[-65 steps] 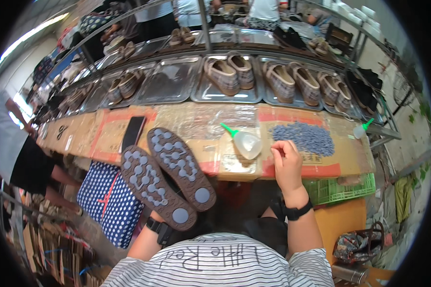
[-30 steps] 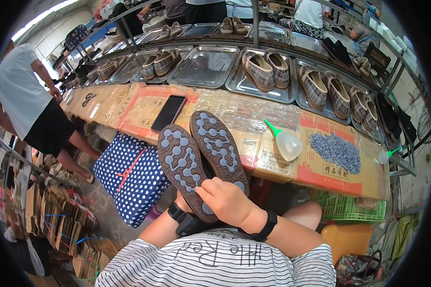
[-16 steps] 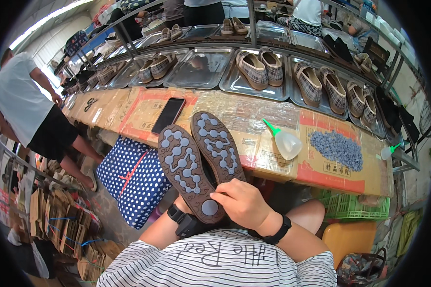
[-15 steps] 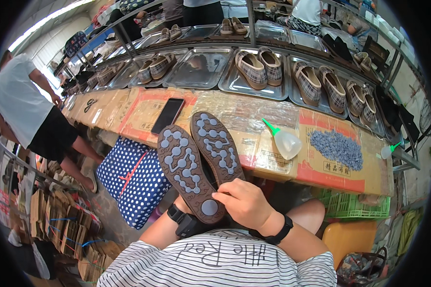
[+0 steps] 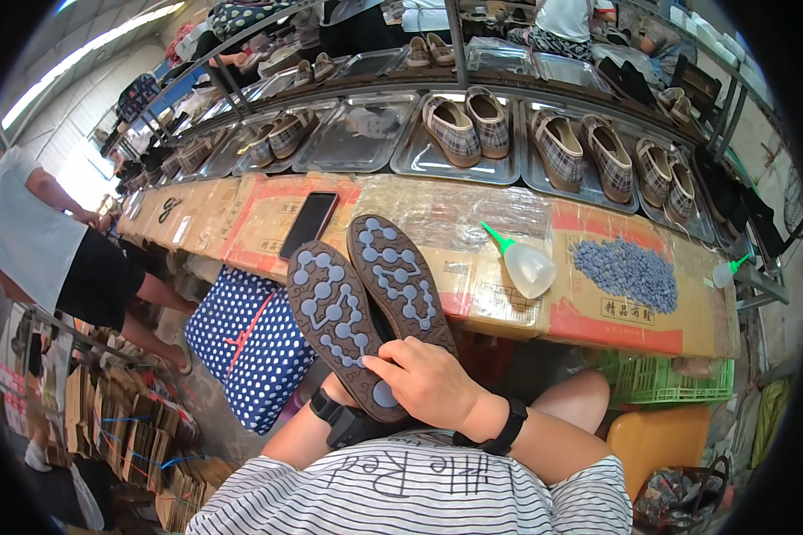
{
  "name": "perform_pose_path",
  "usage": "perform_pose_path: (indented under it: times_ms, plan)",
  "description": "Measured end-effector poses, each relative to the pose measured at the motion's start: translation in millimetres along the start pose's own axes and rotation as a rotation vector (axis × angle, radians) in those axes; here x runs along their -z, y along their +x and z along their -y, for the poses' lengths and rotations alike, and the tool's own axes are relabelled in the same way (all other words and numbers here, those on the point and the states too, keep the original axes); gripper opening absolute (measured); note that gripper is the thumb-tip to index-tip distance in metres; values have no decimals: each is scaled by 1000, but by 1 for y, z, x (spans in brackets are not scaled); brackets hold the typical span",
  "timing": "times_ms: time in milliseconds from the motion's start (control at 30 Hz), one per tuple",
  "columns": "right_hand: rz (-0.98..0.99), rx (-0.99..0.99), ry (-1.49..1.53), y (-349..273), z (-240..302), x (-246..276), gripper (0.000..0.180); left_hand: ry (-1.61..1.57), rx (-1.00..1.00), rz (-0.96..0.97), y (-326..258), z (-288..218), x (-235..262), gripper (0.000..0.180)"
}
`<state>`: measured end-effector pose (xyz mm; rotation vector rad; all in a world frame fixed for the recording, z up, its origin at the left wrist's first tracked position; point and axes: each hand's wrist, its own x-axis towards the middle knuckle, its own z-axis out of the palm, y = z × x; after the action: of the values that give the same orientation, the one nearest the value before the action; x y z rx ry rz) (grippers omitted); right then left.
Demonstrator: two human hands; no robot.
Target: Applying glue and small components to the soles and assembly of shoes in a manufacturing environment.
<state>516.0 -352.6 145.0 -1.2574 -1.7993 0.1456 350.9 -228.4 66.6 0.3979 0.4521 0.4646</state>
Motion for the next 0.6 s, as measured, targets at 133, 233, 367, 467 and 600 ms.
perform_pose_path:
  times_ms: [133,233,367,467,600]
  plan:
    - [-5,76,-101,-1,1,-4,41,-10,16,5,-3,-1,-1,29]
    - [86,179,-306,1,5,-5,38,-36,61,23,-9,-3,-5,30]
    - [91,200,-408,3,15,1,41,-93,222,91,-26,-10,-12,32]
    - [62,216,-377,7,17,16,41,-110,324,132,-33,-18,-30,32]
    - [-133,167,-109,-3,3,48,32,229,-127,78,-21,-35,-114,46]
